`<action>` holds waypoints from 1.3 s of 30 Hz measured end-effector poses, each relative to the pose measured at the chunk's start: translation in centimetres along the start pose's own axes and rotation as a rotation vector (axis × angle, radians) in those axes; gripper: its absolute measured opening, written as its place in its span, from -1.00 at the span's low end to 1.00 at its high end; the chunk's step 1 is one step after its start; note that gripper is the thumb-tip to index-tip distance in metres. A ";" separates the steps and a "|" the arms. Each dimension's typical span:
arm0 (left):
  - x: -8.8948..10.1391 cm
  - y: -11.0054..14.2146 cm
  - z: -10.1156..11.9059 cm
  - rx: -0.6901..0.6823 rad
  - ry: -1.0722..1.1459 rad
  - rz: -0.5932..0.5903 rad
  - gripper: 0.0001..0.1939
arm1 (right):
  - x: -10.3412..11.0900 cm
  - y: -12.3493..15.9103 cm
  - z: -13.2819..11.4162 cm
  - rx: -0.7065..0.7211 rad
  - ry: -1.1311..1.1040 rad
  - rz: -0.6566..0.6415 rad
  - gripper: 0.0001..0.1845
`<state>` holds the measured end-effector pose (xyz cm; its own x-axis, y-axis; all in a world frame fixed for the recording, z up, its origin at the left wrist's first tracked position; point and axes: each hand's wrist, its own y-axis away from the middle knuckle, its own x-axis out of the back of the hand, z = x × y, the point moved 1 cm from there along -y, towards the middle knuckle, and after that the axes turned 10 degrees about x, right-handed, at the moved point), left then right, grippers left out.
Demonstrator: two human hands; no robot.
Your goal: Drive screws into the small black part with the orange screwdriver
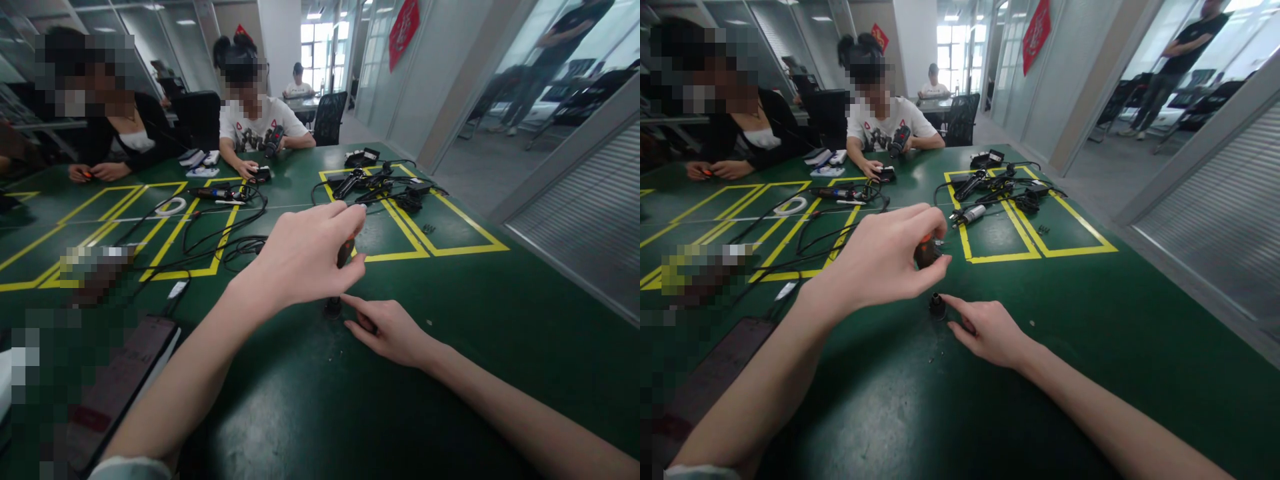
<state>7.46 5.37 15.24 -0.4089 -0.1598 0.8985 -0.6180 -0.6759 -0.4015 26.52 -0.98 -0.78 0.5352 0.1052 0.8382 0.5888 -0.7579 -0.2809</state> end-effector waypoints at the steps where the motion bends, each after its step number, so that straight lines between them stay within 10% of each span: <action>1: 0.1 0.1 0.0 -0.005 0.019 -0.015 -0.84 | 0.0 0.0 0.0 0.000 0.000 -0.001 -0.49; 39: 0.6 0.8 -0.9 -0.101 0.046 -0.073 -0.64 | 0.0 -0.5 -0.1 0.049 0.239 -0.026 -0.47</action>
<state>6.13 5.35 15.26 -0.3897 -0.0780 0.9176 -0.7107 -0.6082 -0.3535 26.17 -0.65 -0.65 0.3642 -0.0360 0.9306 0.6319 -0.7245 -0.2754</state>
